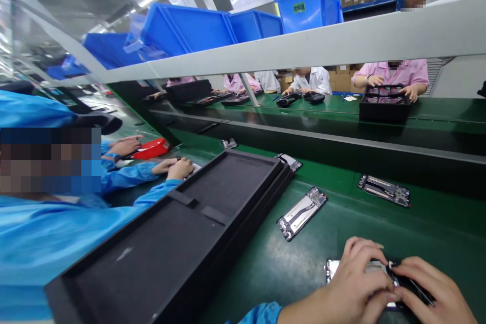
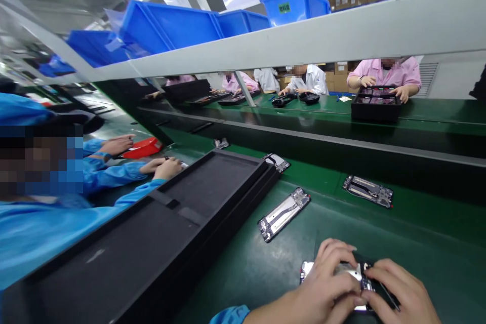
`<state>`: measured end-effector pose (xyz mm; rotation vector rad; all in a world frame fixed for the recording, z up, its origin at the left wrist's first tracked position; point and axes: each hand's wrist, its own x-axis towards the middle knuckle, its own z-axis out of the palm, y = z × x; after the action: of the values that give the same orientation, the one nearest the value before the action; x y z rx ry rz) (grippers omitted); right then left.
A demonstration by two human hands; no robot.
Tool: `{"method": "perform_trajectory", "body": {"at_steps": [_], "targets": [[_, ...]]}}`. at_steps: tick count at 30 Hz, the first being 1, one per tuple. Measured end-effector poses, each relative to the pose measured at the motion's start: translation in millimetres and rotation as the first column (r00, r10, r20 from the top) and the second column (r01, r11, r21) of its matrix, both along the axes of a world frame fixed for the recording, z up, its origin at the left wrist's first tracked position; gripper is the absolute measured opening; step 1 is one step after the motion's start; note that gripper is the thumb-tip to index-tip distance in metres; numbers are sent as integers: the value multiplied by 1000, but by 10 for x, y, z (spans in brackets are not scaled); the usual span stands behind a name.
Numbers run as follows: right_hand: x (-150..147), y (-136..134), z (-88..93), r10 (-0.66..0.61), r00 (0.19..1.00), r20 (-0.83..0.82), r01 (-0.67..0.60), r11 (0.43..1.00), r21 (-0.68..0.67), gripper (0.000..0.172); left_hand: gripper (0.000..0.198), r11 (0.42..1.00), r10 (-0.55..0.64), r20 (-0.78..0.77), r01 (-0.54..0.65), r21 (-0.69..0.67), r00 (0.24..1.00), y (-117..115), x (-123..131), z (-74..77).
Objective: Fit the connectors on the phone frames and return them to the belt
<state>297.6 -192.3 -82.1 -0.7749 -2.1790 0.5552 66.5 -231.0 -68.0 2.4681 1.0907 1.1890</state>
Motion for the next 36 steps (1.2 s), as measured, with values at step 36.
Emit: {"method": "perform_trajectory", "body": {"at_steps": [36], "targets": [[-20,20,-48,-163,984,-77,135,950,-282,29,9,995,-13,53,18,-94,999,-89,-21,183]]}}
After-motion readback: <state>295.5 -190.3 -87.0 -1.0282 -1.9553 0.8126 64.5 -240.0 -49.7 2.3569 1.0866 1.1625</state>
